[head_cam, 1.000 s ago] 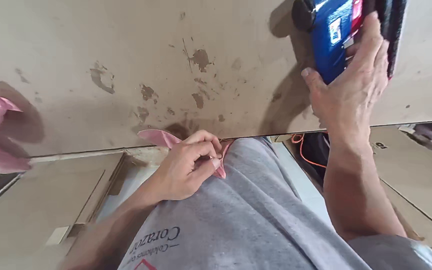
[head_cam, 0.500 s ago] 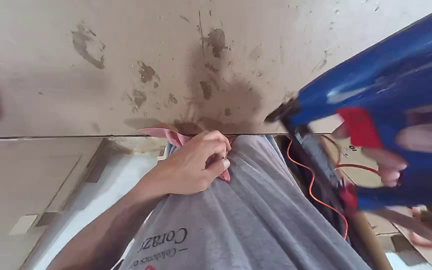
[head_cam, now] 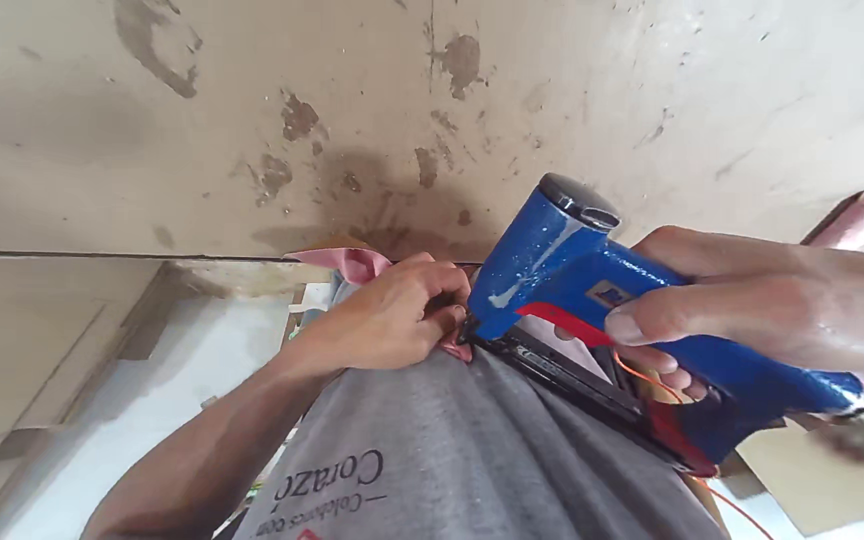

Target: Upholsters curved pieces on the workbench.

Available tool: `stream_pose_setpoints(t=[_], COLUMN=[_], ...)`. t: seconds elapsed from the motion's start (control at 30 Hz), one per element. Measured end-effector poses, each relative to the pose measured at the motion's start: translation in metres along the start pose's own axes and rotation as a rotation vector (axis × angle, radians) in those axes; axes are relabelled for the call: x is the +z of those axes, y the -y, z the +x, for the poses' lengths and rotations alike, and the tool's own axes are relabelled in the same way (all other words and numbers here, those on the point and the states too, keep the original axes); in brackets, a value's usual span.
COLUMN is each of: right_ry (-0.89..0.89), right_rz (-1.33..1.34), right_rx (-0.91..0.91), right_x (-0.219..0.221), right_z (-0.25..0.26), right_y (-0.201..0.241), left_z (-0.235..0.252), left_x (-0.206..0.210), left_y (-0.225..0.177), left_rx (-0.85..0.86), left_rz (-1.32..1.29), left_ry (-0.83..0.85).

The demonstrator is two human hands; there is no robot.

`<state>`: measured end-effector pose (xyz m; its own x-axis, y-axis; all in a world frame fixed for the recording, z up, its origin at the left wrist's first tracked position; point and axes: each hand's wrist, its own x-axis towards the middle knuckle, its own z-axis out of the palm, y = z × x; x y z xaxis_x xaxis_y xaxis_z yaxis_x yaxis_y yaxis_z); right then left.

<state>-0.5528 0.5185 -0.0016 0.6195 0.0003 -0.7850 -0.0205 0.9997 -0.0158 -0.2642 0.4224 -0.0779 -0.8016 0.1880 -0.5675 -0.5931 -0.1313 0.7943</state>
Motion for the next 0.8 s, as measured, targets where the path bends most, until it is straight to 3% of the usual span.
stream_pose_setpoints(t=[0.13, 0.23, 0.3, 0.33, 0.4, 0.47, 0.57, 0.67, 0.73, 0.8], right_ry=[0.006, -0.179, -0.491, -0.74, -1.257, -1.493, -1.59, -1.647, -1.611, -1.544], right_rz=[0.007, 0.048, -0.03, -0.144, -0.501, -0.677, -0.662, -0.577, -0.42, -0.231], right_rx=[0.003, -0.273, -0.447, -0.476, -0.358, -0.147, -0.171, -0.393, -0.599, -0.73], right_x=[0.0, -0.012, -0.027, -0.033, -0.047, -0.055, -0.078, -0.065, -0.038, -0.026], right_z=[0.005, -0.016, -0.039, -0.045, -0.045, -0.034, -0.006, 0.01, 0.021, 0.034], right_y=[0.004, -0.014, -0.026, -0.03, -0.043, -0.046, -0.071, -0.1, -0.127, -0.158], left_z=[-0.001, -0.008, -0.014, -0.018, -0.024, -0.019, -0.006, 0.002, 0.01, 0.013], left_x=[0.0, -0.001, -0.007, -0.01, -0.009, -0.006, -0.001, 0.002, -0.006, -0.023], left_y=[0.0, 0.007, 0.01, 0.008, 0.0, -0.009, -0.015, -0.022, -0.045, -0.086], left_rx=[-0.044, 0.019, 0.158, 0.217, 0.237, 0.184, 0.151, 0.253, 0.378, 0.452], left_rz=[-0.026, -0.126, -0.122, -0.04, 0.201, 0.375, 0.534, 0.583, 0.387, -0.007], left_ry=[-0.013, -0.133, -0.123, -0.097, -0.061, -0.028, -0.003, -0.178, -0.298, -0.277])
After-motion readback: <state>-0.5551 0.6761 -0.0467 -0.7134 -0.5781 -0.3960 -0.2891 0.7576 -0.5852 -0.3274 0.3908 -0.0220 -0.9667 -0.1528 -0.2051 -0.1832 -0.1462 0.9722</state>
